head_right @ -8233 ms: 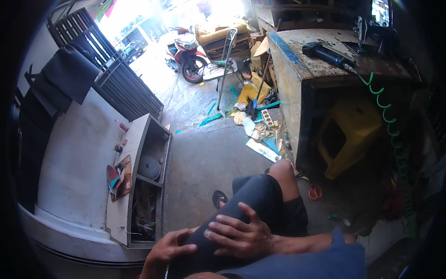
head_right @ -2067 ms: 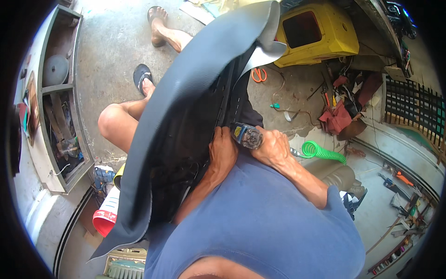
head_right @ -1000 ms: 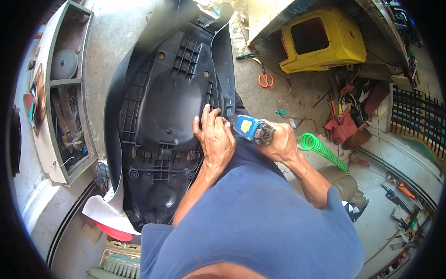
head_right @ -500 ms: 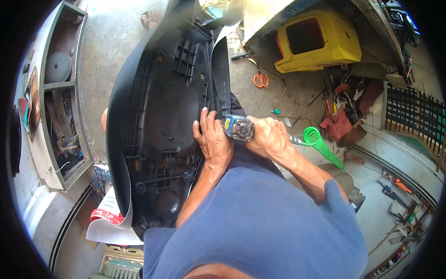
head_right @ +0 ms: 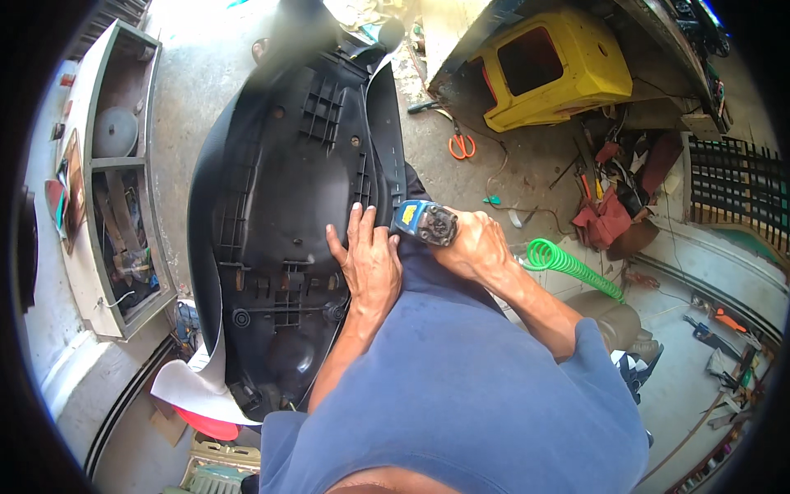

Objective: The person reupholsters a motorcycle seat by stretching black fabric over a foam seat base and securing it with a pneumatic stapler.

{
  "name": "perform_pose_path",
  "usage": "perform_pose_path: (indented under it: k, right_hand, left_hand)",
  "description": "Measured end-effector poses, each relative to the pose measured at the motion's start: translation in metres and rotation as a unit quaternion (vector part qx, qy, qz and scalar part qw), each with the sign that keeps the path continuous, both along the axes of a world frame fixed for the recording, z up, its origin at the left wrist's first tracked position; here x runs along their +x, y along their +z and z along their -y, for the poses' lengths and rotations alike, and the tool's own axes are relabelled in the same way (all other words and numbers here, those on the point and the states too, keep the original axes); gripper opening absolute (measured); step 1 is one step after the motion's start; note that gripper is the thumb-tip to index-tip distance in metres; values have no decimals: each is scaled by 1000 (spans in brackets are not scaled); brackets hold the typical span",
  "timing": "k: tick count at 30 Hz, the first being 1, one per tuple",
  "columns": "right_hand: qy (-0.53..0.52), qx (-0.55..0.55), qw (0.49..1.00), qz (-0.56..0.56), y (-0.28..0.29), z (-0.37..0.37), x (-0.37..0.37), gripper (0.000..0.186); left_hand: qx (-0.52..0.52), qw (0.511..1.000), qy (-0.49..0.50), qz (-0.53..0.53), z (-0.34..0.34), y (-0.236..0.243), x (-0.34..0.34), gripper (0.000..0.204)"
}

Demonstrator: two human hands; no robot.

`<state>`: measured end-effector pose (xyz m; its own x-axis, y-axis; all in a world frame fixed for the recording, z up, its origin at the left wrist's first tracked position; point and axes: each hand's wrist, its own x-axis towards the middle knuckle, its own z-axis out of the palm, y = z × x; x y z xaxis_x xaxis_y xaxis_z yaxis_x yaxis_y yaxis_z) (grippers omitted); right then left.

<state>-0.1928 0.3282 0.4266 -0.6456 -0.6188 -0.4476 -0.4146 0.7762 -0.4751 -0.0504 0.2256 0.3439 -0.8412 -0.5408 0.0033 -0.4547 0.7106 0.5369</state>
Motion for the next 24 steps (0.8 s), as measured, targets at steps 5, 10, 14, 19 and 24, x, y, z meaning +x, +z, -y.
perform_pose_path:
  k: [5, 10, 14, 19, 24]
  right_hand:
    - [-36, -111, 993, 31, -7, -23, 1, 25]
    - [-1, -157, 987, 23, 0, -25, 9, 24]
    - [18, -130, 991, 37, -5, -23, 12, 23]
    - [13, -89, 996, 7, -2, -9, 19, 23]
    - [17, 23, 1000, -11, -4, 6, 23, 20]
  left_hand:
    - [4, 999, 43, -33, 0, -1, -5, 10]
    - [-10, 999, 38, -34, -3, -10, -6, 10]
    - [-4, 999, 39, -30, -2, -12, -6, 11]
    - [-25, 999, 32, -31, -5, -15, -6, 12]
    - [-52, 998, 28, -3, -10, -27, -2, 15]
